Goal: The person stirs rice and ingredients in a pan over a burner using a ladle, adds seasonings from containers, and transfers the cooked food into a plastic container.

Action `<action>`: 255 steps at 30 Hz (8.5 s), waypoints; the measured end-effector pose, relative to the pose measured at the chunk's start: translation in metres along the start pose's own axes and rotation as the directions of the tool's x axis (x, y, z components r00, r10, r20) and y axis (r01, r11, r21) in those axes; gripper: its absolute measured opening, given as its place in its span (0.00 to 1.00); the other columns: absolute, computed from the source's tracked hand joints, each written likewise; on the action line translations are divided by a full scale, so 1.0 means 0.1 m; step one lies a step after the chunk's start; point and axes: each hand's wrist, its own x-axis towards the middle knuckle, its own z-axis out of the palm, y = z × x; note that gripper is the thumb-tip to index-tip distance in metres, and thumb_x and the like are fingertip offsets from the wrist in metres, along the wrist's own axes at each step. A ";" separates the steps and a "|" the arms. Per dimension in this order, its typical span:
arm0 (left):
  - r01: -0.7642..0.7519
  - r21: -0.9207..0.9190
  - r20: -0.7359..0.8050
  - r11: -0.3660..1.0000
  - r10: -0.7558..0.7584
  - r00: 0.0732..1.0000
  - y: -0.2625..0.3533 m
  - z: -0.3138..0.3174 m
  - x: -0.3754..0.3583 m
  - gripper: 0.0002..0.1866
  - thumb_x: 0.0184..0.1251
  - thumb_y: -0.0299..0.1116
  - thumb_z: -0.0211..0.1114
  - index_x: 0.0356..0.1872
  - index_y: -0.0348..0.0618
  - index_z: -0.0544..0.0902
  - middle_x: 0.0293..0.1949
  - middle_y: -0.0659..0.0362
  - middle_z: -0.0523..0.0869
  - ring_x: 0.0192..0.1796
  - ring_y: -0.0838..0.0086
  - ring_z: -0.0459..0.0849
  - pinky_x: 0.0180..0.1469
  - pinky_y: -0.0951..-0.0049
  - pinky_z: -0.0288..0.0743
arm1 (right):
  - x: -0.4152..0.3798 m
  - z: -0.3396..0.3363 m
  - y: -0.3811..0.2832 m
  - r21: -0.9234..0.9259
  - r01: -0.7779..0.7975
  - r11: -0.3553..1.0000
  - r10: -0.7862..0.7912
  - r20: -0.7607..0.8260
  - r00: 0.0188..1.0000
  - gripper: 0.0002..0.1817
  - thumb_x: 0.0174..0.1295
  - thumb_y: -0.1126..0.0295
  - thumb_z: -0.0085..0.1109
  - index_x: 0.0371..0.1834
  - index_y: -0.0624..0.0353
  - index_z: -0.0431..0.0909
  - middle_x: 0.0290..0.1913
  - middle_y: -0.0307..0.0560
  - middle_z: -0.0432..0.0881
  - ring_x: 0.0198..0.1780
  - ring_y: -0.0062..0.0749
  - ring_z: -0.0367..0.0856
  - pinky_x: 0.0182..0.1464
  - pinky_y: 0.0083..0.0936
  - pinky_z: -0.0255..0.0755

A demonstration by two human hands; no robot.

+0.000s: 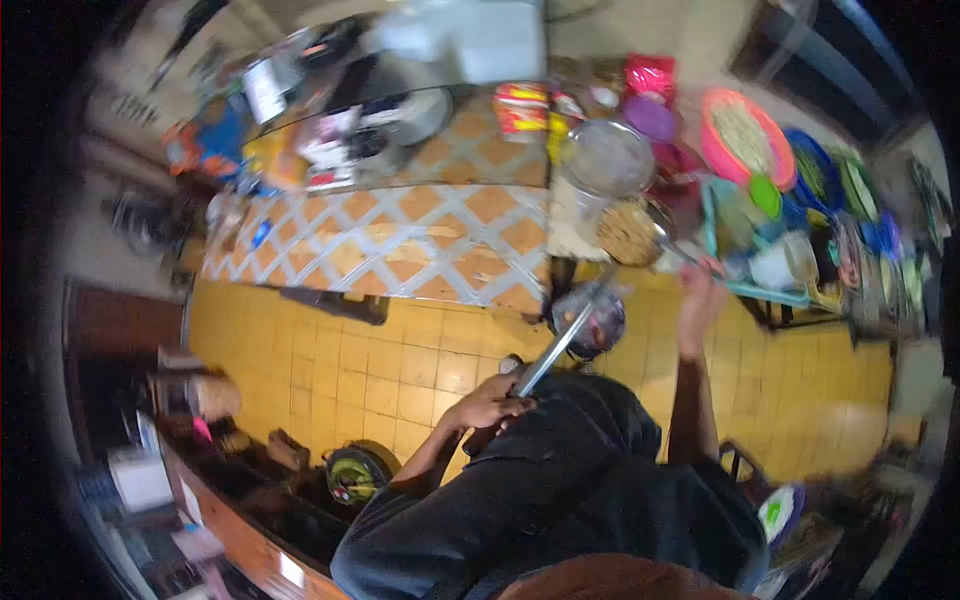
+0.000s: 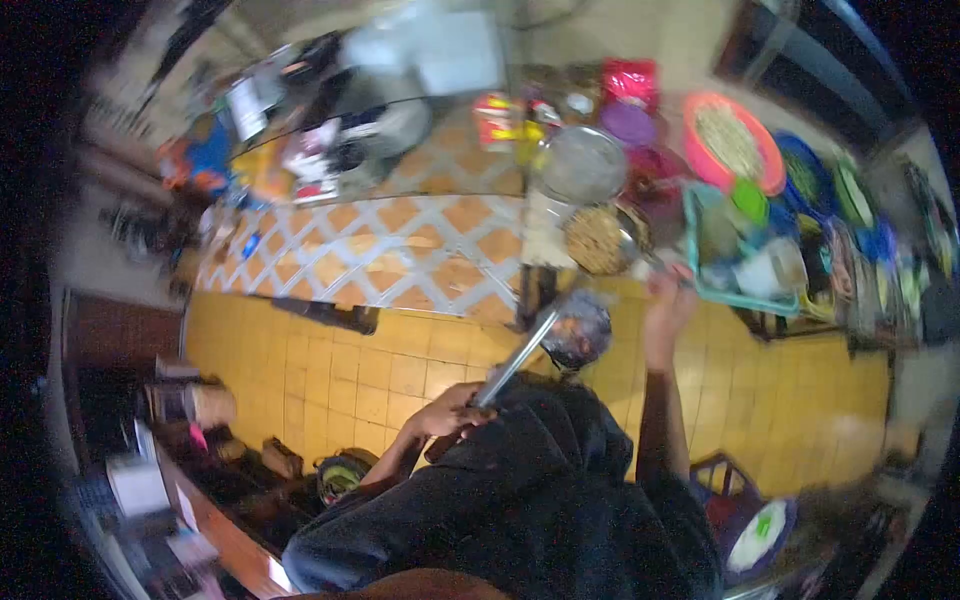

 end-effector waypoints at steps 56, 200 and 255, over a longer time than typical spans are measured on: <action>-0.319 -0.402 -0.451 0.858 0.117 0.885 -0.64 -0.60 -0.59 0.08 0.59 0.25 0.56 0.26 0.42 0.65 0.13 0.61 0.67 0.12 0.78 0.68 0.12 0.78 0.65 | -0.30 1.40 -0.65 -0.050 -0.089 0.995 0.101 0.406 0.908 0.02 0.58 0.76 0.48 0.30 0.61 0.71 0.20 0.39 0.73 0.18 0.18 0.70 0.19 0.15 0.63; -0.225 0.837 -0.490 0.499 0.866 0.098 0.17 -3.39 -1.54 0.43 0.32 0.42 0.78 0.55 0.42 0.69 0.58 0.42 0.64 0.60 0.47 0.63 0.58 0.52 0.61 | -2.31 4.91 -0.45 -0.393 -0.768 0.506 0.462 0.875 -0.144 0.10 0.60 0.73 0.55 0.42 0.65 0.78 0.36 0.38 0.79 0.35 0.18 0.78 0.30 0.15 0.74; 0.227 0.973 -0.125 0.051 0.937 0.327 1.75 -4.17 0.53 0.40 0.60 0.61 0.50 0.70 0.55 0.50 0.71 0.47 0.43 0.72 0.51 0.42 0.67 0.42 0.37 | -2.24 4.25 1.72 -0.370 0.795 0.482 0.503 0.859 0.094 0.18 0.59 0.54 0.51 0.39 0.56 0.78 0.38 0.54 0.80 0.45 0.49 0.78 0.47 0.44 0.70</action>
